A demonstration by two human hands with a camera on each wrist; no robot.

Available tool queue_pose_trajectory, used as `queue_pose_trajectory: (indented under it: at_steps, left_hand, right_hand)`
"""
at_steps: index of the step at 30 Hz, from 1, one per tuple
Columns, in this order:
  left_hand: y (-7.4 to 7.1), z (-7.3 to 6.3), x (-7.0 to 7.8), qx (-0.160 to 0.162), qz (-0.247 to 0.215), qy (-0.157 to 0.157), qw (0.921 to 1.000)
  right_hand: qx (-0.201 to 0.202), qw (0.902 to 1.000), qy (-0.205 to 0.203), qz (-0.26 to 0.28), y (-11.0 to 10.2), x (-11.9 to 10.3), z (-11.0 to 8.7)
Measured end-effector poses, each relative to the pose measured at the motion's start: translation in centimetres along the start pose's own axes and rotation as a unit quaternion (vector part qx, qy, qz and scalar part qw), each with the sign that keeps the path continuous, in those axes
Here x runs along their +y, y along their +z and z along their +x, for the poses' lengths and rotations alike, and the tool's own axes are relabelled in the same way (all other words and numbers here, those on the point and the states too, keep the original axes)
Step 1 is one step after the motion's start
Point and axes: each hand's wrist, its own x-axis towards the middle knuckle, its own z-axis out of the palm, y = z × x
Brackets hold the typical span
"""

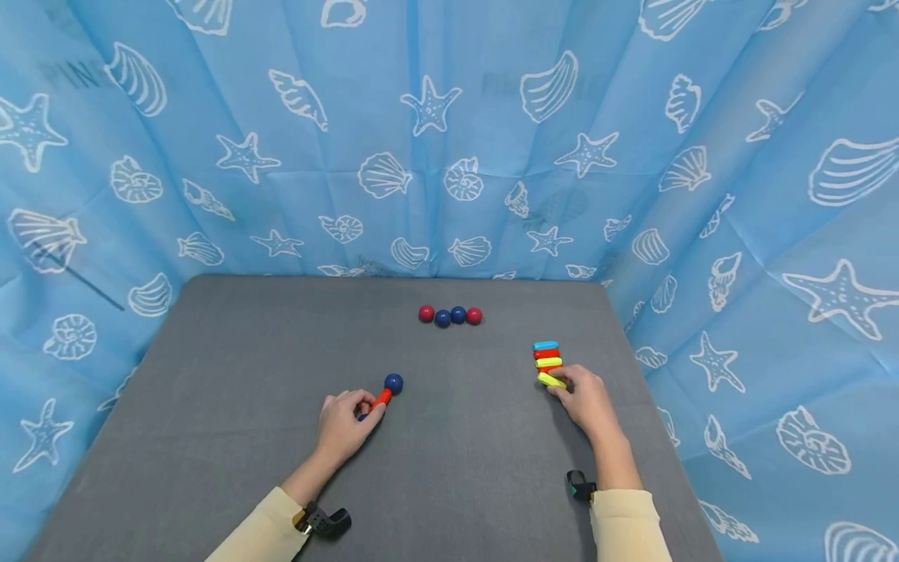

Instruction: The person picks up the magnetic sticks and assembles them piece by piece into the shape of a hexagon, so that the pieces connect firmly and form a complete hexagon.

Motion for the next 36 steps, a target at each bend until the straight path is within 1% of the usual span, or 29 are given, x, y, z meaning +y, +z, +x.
queue_pose_trajectory:
  at_steps: [5, 10, 15, 22, 33, 36]
  left_hand:
    - [0.0, 0.0, 0.0, 0.006, -0.004, 0.004, 1.0]
    - [0.2, 0.0, -0.3, 0.016, 0.005, 0.006, 0.9998]
    - [0.2, 0.2, -0.3, 0.025, 0.004, 0.009, 0.9996]
    - [0.1, 0.4, -0.2, 0.017, -0.004, 0.002, 0.9999]
    - [0.1, 0.0, -0.3, 0.011, -0.003, 0.005, 0.9999]
    - [0.2, 0.0, -0.3, 0.01, -0.003, 0.0, 0.9999]
  right_hand:
    - [0.016, 0.9988, -0.045, 0.007, 0.2, -1.8, 0.5]
    - [0.005, 0.9973, -0.071, 0.02, 1.0, -3.6, 1.3]
    - [-0.004, 0.9958, -0.086, 0.03, 1.9, -5.2, 2.0]
    - [-0.02, 0.9927, -0.102, 0.062, 2.7, -7.4, 2.6]
    - [-0.027, 0.9899, -0.121, 0.068, 3.8, -8.9, 3.0]
    - [-0.031, 0.9895, -0.125, 0.065, 4.1, -9.6, 3.2]
